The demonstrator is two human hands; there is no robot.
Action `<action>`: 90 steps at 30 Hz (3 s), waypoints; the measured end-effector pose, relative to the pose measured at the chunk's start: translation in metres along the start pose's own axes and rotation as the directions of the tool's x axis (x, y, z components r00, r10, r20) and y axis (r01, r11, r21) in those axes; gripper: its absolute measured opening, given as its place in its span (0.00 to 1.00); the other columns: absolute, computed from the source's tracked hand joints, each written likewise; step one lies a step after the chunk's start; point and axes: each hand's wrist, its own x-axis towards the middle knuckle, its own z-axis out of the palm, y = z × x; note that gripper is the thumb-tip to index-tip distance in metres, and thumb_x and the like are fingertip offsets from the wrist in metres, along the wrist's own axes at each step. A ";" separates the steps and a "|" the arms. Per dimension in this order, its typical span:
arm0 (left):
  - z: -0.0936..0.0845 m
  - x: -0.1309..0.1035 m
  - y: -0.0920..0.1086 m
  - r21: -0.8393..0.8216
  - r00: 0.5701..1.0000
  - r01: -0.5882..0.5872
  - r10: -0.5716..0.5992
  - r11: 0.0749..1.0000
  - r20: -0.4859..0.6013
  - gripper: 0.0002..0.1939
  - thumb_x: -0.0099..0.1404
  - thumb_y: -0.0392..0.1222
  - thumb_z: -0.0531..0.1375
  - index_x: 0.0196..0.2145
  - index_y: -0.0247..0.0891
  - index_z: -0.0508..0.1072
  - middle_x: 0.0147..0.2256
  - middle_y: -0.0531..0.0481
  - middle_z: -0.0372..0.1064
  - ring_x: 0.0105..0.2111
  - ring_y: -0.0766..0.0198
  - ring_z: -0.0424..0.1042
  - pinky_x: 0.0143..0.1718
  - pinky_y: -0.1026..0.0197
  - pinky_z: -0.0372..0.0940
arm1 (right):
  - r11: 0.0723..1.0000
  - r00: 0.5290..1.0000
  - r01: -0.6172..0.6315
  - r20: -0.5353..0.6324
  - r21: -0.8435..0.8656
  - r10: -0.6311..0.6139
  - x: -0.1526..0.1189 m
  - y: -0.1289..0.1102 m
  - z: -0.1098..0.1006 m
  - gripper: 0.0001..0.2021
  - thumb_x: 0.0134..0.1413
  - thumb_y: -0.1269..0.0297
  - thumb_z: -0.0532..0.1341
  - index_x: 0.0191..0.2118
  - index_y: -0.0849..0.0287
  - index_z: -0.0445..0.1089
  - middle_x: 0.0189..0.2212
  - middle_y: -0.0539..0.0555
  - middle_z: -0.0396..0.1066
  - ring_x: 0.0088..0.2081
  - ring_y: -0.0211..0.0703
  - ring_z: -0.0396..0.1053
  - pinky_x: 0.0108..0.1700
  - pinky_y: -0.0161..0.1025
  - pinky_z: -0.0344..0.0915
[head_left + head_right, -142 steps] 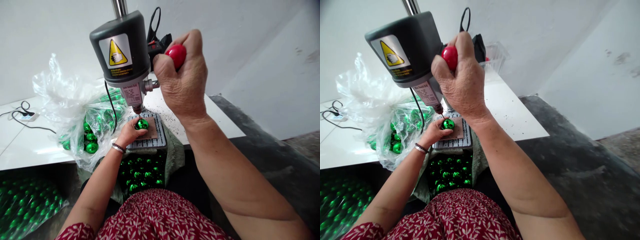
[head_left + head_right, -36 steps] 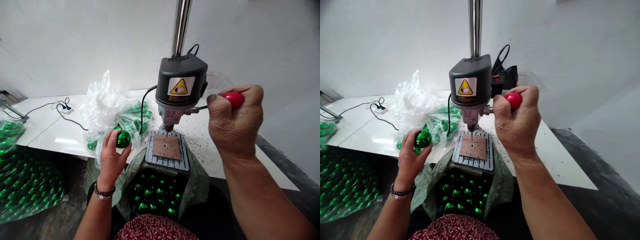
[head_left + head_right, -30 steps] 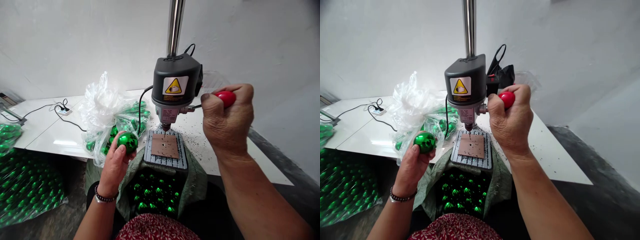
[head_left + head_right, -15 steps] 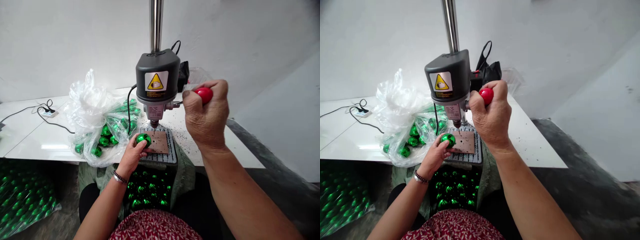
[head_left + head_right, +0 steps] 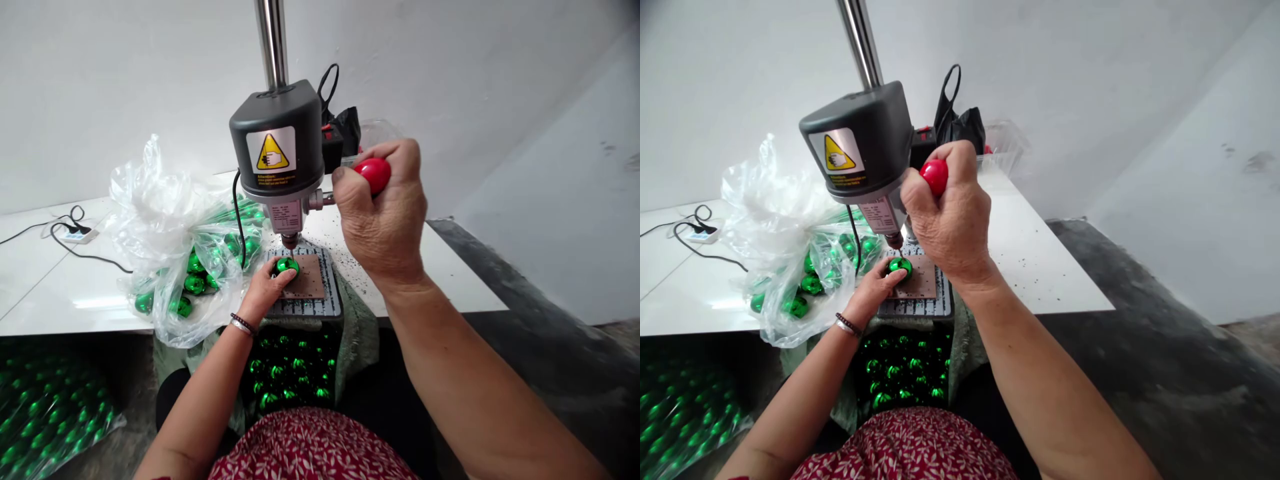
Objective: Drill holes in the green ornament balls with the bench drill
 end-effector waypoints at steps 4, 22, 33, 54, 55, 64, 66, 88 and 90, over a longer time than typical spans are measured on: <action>0.001 0.004 0.009 0.162 1.000 -0.001 -0.002 0.987 0.020 0.25 0.58 0.48 0.66 0.52 0.38 0.75 0.40 0.49 0.78 0.40 0.59 0.74 0.45 0.59 0.68 | 1.000 1.000 -0.006 0.010 -0.031 0.007 0.000 -0.002 -0.001 0.13 0.61 0.52 0.55 0.38 0.57 0.62 0.36 0.50 0.67 0.37 0.29 0.66 0.38 0.32 0.67; 0.012 0.003 0.003 0.223 0.999 -0.037 0.032 0.974 0.027 0.35 0.55 0.46 0.69 0.60 0.40 0.71 0.52 0.46 0.76 0.53 0.54 0.73 0.57 0.56 0.64 | 0.998 1.000 0.001 0.022 0.056 -0.002 -0.011 -0.003 -0.011 0.10 0.55 0.56 0.58 0.34 0.57 0.60 0.25 0.46 0.62 0.26 0.28 0.57 0.29 0.30 0.60; 0.014 0.002 0.000 0.204 0.999 -0.031 0.027 0.978 0.023 0.36 0.55 0.47 0.70 0.61 0.40 0.70 0.55 0.43 0.74 0.55 0.50 0.72 0.59 0.51 0.63 | 0.996 0.999 0.031 -0.007 -0.089 -0.032 -0.020 0.003 -0.014 0.08 0.53 0.56 0.56 0.31 0.55 0.60 0.24 0.47 0.63 0.25 0.32 0.59 0.32 0.34 0.59; 0.014 0.000 -0.001 0.239 0.998 -0.065 0.063 0.969 0.018 0.34 0.57 0.48 0.69 0.60 0.39 0.70 0.56 0.42 0.74 0.55 0.50 0.72 0.59 0.51 0.63 | 0.992 0.974 0.125 -0.187 -0.005 -0.124 -0.058 0.026 0.002 0.10 0.54 0.56 0.58 0.34 0.57 0.64 0.27 0.50 0.67 0.27 0.33 0.64 0.31 0.35 0.62; 0.014 0.000 -0.001 0.235 0.998 -0.070 0.067 0.970 0.019 0.34 0.57 0.48 0.69 0.60 0.39 0.70 0.55 0.42 0.74 0.55 0.50 0.72 0.59 0.51 0.63 | 0.990 0.972 0.138 -0.190 -0.003 -0.136 -0.062 0.029 0.003 0.09 0.55 0.56 0.58 0.34 0.56 0.64 0.27 0.50 0.67 0.27 0.33 0.64 0.31 0.34 0.63; 0.017 -0.002 -0.001 0.225 0.996 -0.090 0.094 0.970 -0.007 0.28 0.56 0.47 0.68 0.54 0.39 0.74 0.45 0.46 0.78 0.45 0.54 0.75 0.51 0.54 0.67 | 0.996 0.987 0.077 -0.147 0.044 -0.070 -0.021 0.010 0.004 0.10 0.54 0.57 0.58 0.33 0.58 0.62 0.28 0.50 0.65 0.28 0.32 0.61 0.31 0.34 0.61; 0.015 -0.008 0.002 0.205 0.993 -0.110 0.116 0.973 -0.014 0.23 0.57 0.46 0.67 0.50 0.39 0.75 0.39 0.49 0.78 0.40 0.57 0.75 0.46 0.57 0.68 | 0.998 0.998 -0.025 -0.050 0.059 0.028 0.008 -0.003 0.004 0.09 0.51 0.61 0.60 0.30 0.59 0.60 0.25 0.48 0.63 0.26 0.29 0.57 0.29 0.32 0.57; -0.136 -0.064 0.008 0.643 0.956 0.121 0.087 0.756 -0.281 0.19 0.67 0.34 0.51 0.47 0.35 0.79 0.47 0.37 0.78 0.48 0.52 0.76 0.53 0.54 0.67 | 0.953 0.953 -0.298 -0.075 -0.056 0.294 0.040 -0.008 0.014 0.10 0.43 0.65 0.66 0.29 0.57 0.63 0.24 0.48 0.66 0.27 0.32 0.60 0.31 0.38 0.56; -0.140 -0.037 -0.002 0.739 0.977 0.174 -0.022 0.651 -0.211 0.19 0.67 0.35 0.50 0.47 0.34 0.78 0.46 0.34 0.78 0.48 0.50 0.77 0.52 0.53 0.67 | 0.955 0.955 -0.290 -0.078 -0.057 0.286 0.040 -0.008 0.014 0.11 0.42 0.64 0.67 0.29 0.57 0.63 0.23 0.48 0.65 0.25 0.32 0.59 0.30 0.38 0.54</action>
